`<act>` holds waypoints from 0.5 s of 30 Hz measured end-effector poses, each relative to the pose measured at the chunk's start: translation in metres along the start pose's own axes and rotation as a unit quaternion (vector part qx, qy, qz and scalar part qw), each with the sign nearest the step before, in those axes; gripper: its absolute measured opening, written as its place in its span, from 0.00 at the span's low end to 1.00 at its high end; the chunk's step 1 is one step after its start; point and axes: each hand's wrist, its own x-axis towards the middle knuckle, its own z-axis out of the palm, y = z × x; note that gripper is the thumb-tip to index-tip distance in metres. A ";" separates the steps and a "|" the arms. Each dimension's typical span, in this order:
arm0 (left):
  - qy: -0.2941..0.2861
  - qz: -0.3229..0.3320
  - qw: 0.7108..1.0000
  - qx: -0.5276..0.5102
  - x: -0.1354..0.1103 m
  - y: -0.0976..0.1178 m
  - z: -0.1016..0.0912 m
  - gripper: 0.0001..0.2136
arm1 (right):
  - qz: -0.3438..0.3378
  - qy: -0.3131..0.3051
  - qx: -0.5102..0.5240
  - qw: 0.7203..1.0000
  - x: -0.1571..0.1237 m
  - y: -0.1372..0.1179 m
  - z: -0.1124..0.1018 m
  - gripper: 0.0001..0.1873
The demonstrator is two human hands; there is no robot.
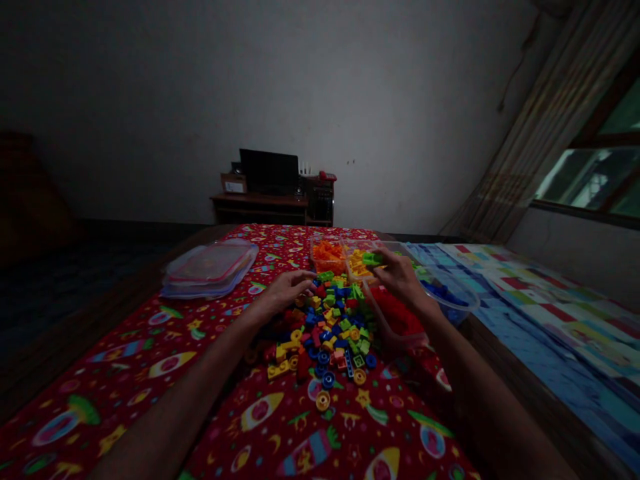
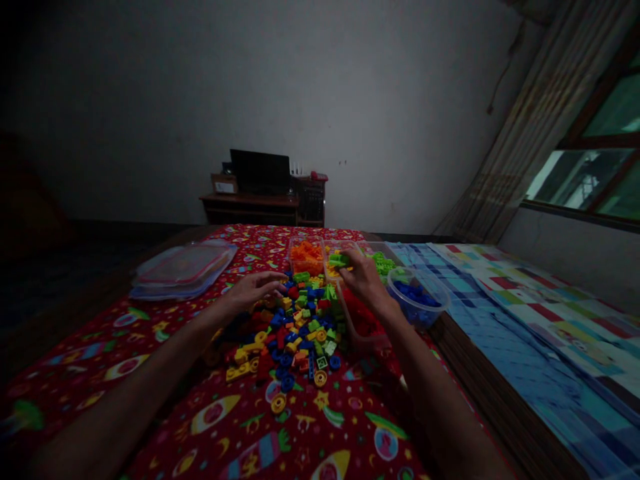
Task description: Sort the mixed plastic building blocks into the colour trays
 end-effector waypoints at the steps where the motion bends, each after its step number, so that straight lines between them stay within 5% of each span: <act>1: 0.011 0.003 1.000 0.006 0.000 0.000 -0.002 0.27 | 0.026 0.014 -0.053 0.998 0.011 0.013 -0.009 0.12; 5: 0.035 0.005 0.999 0.031 0.002 -0.002 -0.006 0.25 | 0.140 -0.016 -0.213 0.967 0.053 0.067 -0.038 0.14; 9: 0.039 0.007 0.998 0.053 0.004 -0.004 -0.008 0.24 | 0.219 -0.102 -0.251 0.937 0.076 0.098 -0.044 0.17; 15: 0.072 0.013 0.985 0.155 0.004 -0.010 -0.017 0.21 | 0.167 -0.064 -0.213 0.961 0.081 0.091 -0.038 0.17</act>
